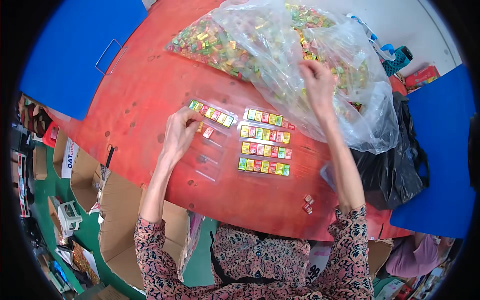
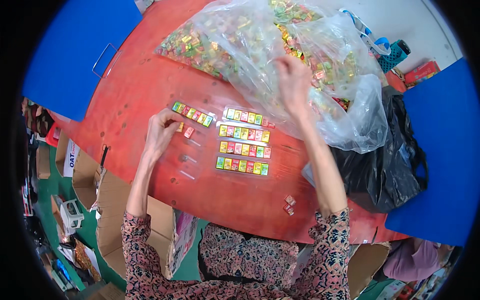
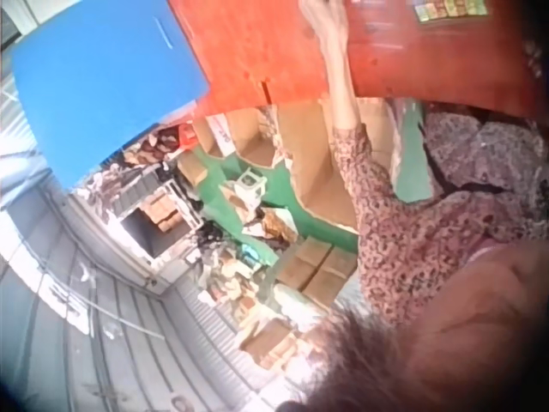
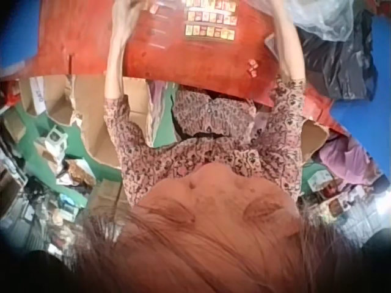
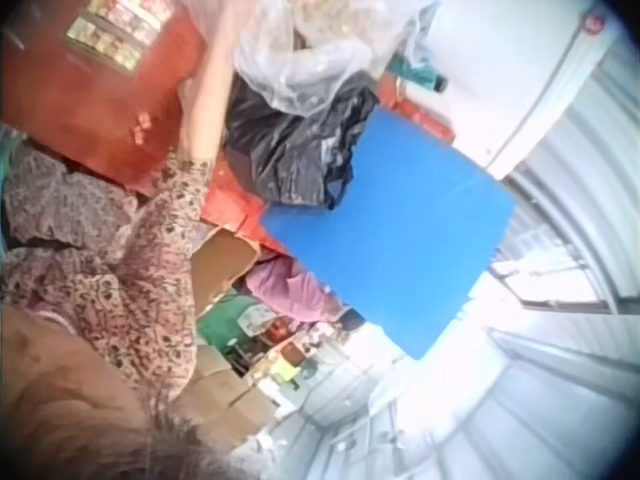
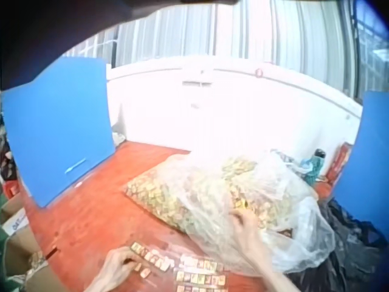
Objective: Sorting small colorful packets into rows on a table and placing them into plastic bags.
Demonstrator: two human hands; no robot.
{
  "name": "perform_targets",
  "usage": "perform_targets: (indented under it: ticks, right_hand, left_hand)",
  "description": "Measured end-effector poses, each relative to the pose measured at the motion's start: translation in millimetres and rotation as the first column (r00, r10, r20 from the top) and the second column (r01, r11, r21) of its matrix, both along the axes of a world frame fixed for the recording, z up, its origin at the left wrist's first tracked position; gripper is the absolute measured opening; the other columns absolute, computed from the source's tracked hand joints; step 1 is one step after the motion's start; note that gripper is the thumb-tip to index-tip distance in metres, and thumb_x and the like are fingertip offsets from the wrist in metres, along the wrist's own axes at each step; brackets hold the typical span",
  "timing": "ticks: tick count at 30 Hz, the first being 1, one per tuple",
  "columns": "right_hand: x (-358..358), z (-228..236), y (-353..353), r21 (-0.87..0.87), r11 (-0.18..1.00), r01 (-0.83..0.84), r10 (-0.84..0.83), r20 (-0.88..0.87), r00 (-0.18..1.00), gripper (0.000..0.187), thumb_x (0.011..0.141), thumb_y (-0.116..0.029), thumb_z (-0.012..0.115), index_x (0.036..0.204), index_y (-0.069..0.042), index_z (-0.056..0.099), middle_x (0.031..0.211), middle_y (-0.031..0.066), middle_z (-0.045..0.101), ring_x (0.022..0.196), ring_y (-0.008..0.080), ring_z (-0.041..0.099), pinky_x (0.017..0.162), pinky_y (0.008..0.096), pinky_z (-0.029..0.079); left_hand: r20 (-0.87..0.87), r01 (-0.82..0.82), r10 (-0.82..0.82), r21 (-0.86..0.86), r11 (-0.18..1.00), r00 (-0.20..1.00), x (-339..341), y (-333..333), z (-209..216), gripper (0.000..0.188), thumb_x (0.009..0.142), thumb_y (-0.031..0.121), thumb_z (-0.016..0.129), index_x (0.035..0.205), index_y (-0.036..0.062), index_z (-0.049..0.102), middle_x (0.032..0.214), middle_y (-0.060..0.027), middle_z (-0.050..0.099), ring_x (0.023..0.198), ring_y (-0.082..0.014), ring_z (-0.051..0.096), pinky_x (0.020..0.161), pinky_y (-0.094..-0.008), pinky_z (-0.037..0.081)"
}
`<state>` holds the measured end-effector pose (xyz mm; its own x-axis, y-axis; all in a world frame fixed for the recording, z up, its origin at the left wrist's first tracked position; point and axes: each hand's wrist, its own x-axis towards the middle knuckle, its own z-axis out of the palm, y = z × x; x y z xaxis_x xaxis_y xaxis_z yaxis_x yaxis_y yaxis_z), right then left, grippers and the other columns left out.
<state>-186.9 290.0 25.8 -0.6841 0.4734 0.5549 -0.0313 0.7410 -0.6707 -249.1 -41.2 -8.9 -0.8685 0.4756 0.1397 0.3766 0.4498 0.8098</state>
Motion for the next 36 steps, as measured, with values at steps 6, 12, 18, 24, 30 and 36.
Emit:
perform_targets:
  ticks: [6,12,18,24,30,36]
  right_hand:
    - [-25,-36,119,0.381,0.923,0.052,-0.182,0.316,0.931,0.02,0.084,-0.01,0.057,0.098,-0.003,0.068,0.091,0.02,0.066,0.086,0.0361,0.064,0.075,0.0429,0.048]
    - [-39,-38,124,0.524,0.852,0.01,-0.2,0.307,0.93,0.014,0.085,-0.013,0.052,0.089,-0.005,0.063,0.085,0.0211,0.063,0.084,0.0393,0.062,0.069,0.0483,0.047]
    - [-43,-38,118,0.641,0.765,-0.06,-0.279,0.414,0.866,0.014,0.082,-0.009,0.05,0.087,-0.005,0.063,0.098,0.0195,0.062,0.083,0.0378,0.064,0.067,0.0482,0.049]
    - [-33,-47,123,0.528,0.849,0.032,-0.237,0.326,0.915,0.014,0.083,-0.01,0.059,0.092,-0.002,0.065,0.097,0.0178,0.063,0.084,0.0356,0.065,0.071,0.0449,0.05]
    - [-26,-40,117,0.068,0.995,-0.07,0.037,0.4,0.916,0.02,0.083,-0.012,0.062,0.101,-0.002,0.063,0.097,0.0172,0.064,0.091,0.0358,0.062,0.074,0.0436,0.047]
    - [-19,-35,92,0.442,0.856,-0.268,-0.019,0.546,0.838,0.024,0.082,-0.004,0.051,0.104,-0.002,0.06,0.093,0.0204,0.06,0.091,0.0384,0.06,0.075,0.0472,0.046]
  left_hand:
    - [0.411,-0.093,-0.012,0.234,0.968,0.912,0,11,20,0.014,0.081,-0.004,0.055,0.087,-0.0029,0.068,0.078,-0.0056,0.066,0.067,-0.0106,0.06,0.059,-0.0246,0.048]
    - [0.7,-0.266,-0.342,0.605,0.751,0.627,2,31,43,0.013,0.084,0.003,0.06,0.093,-0.0035,0.066,0.086,-0.0073,0.066,0.067,-0.0115,0.06,0.054,-0.0213,0.046]
    - [0.733,-0.279,-0.464,0.641,0.715,0.497,4,63,34,0.013,0.09,0.009,0.06,0.094,-0.0019,0.064,0.083,-0.0077,0.065,0.066,-0.0122,0.06,0.052,-0.0209,0.044]
    - [0.756,-0.282,-0.459,0.619,0.733,0.466,13,70,32,0.011,0.09,0.008,0.06,0.093,-0.0017,0.064,0.082,-0.0085,0.065,0.064,-0.0122,0.058,0.05,-0.021,0.042]
    - [0.768,-0.31,-0.41,0.595,0.742,0.492,13,48,25,0.015,0.092,0.011,0.057,0.098,-0.0032,0.06,0.085,-0.0102,0.061,0.065,-0.0139,0.054,0.052,-0.0234,0.04]
    - [0.804,-0.384,-0.385,0.566,0.73,0.453,21,32,29,0.014,0.091,0.01,0.056,0.096,-0.0029,0.059,0.085,-0.0095,0.06,0.064,-0.0136,0.052,0.052,-0.0233,0.039]
